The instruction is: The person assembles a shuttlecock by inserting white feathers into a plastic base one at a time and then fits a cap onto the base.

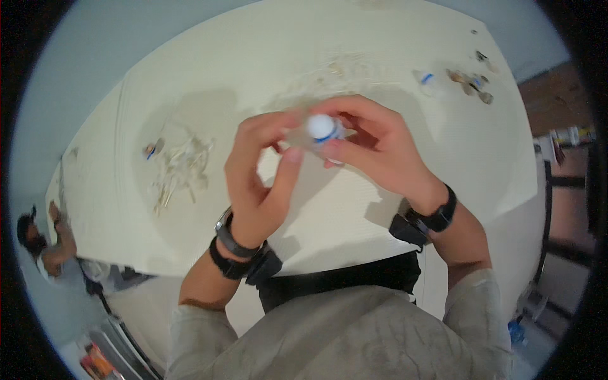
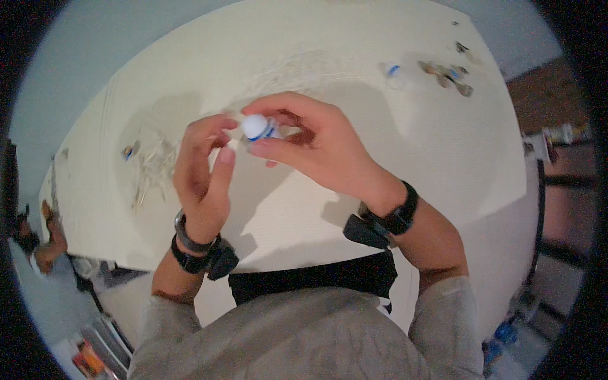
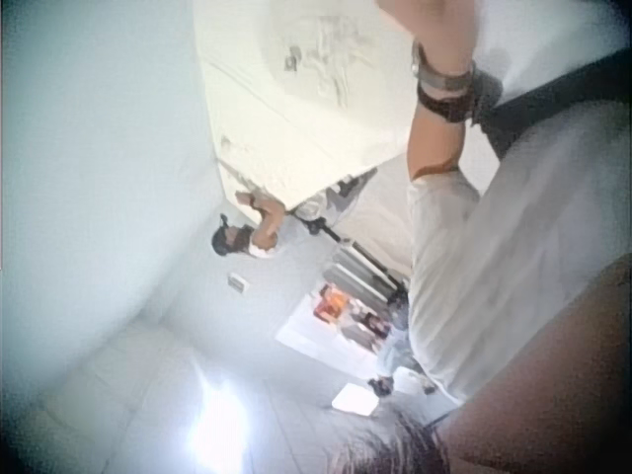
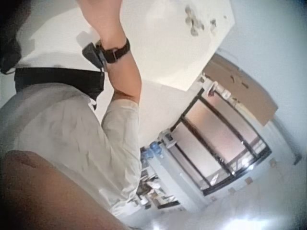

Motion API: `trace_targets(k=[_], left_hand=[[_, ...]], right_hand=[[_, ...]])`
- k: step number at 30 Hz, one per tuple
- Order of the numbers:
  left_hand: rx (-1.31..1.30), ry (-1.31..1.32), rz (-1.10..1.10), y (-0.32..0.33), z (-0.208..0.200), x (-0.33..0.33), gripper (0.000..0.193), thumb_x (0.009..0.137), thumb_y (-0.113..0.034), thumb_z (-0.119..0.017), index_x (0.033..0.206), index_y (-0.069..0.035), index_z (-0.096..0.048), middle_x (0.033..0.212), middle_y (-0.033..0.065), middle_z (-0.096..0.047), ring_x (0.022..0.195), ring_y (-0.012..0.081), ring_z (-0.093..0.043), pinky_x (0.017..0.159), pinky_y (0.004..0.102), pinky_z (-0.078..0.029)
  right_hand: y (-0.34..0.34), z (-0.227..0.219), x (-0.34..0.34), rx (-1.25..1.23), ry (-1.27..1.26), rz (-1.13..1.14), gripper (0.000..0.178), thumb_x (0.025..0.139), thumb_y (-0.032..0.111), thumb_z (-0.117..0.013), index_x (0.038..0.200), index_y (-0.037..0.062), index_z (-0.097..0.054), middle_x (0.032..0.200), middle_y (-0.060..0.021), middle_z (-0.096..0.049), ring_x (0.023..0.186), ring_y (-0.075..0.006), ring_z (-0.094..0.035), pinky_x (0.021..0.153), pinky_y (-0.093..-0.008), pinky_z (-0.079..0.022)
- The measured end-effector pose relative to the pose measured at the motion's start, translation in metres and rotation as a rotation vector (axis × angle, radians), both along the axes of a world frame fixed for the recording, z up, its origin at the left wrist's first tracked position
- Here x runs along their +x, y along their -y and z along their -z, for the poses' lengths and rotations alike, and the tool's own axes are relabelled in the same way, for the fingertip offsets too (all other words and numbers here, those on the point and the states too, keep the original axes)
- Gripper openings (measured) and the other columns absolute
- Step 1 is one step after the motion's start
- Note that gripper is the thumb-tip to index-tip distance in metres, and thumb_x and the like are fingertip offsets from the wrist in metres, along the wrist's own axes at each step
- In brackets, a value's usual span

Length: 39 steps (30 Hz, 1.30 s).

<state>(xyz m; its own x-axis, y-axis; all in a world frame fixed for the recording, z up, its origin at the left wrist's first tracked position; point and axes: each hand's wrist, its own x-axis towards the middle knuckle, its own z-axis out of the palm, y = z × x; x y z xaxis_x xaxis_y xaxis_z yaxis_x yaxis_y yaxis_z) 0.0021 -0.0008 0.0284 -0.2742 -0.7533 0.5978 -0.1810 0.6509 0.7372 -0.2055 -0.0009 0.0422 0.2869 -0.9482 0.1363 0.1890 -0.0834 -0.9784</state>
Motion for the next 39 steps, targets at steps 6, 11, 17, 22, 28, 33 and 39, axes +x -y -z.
trace_targets(k=[6,11,17,22,28,33,39], left_hand=[[0.261,-0.133,-0.069,-0.010,0.000,-0.004,0.054,0.096,-0.004,-0.059,0.147,0.001,-0.043,0.124,0.0128,-0.059,0.106,0.0164,-0.054,0.092,0.0318,-0.046],[0.303,-0.082,-0.009,-0.012,0.002,-0.010,0.052,0.097,-0.003,-0.057,0.146,-0.001,-0.041,0.117,0.0112,-0.062,0.104,0.0157,-0.054,0.089,0.0310,-0.044],[0.288,-0.084,0.018,-0.010,0.005,-0.005,0.052,0.098,-0.002,-0.056,0.147,-0.001,-0.039,0.113,0.0105,-0.064,0.104,0.0158,-0.056,0.091,0.0322,-0.044],[0.287,-0.094,0.056,-0.010,0.006,-0.005,0.050,0.099,0.000,-0.054,0.146,-0.001,-0.039,0.109,0.0098,-0.064,0.101,0.0154,-0.058,0.092,0.0326,-0.046],[0.301,-0.085,0.078,-0.009,0.007,-0.005,0.047,0.100,0.000,-0.054,0.145,0.000,-0.040,0.106,0.0094,-0.064,0.099,0.0150,-0.058,0.092,0.0311,-0.046],[0.303,-0.085,0.076,-0.009,0.005,-0.005,0.046,0.100,0.000,-0.054,0.144,0.000,-0.041,0.106,0.0092,-0.064,0.099,0.0151,-0.058,0.091,0.0309,-0.046],[0.321,-0.038,0.102,-0.009,0.008,-0.003,0.038,0.100,-0.001,-0.054,0.138,-0.001,-0.046,0.102,0.0083,-0.064,0.098,0.0157,-0.059,0.090,0.0309,-0.045]], right_hand=[[0.069,-0.003,-0.102,-0.566,-0.522,0.815,0.036,0.089,0.018,-0.082,0.122,0.0108,-0.071,0.101,-0.0047,-0.075,0.085,-0.0076,-0.067,0.072,-0.0226,-0.057],[0.077,0.020,-0.166,-0.471,-1.204,1.114,0.038,0.086,0.031,-0.082,0.121,0.0174,-0.074,0.098,-0.0050,-0.077,0.087,-0.0188,-0.071,0.075,-0.0374,-0.058],[0.090,0.041,-0.179,-0.269,-1.534,0.974,0.044,0.083,0.043,-0.079,0.122,0.0221,-0.074,0.102,-0.0056,-0.077,0.105,-0.0256,-0.065,0.096,-0.0450,-0.047],[0.087,0.042,-0.187,-0.236,-1.505,0.956,0.046,0.082,0.042,-0.081,0.123,0.0230,-0.074,0.106,-0.0058,-0.076,0.093,-0.0241,-0.067,0.084,-0.0368,-0.054],[0.092,0.037,-0.193,-0.395,-1.307,1.137,0.037,0.088,0.045,-0.077,0.119,0.0241,-0.076,0.103,-0.0031,-0.077,0.105,-0.0227,-0.066,0.095,-0.0450,-0.049],[0.072,0.001,-0.188,-0.302,-1.045,1.146,0.028,0.092,0.041,-0.075,0.109,0.0194,-0.079,0.098,-0.0041,-0.077,0.083,-0.0201,-0.071,0.073,-0.0378,-0.056],[0.055,-0.010,-0.161,-0.123,-1.360,0.911,0.022,0.093,0.031,-0.074,0.108,0.0156,-0.078,0.098,-0.0066,-0.077,0.084,-0.0213,-0.073,0.073,-0.0367,-0.058]])
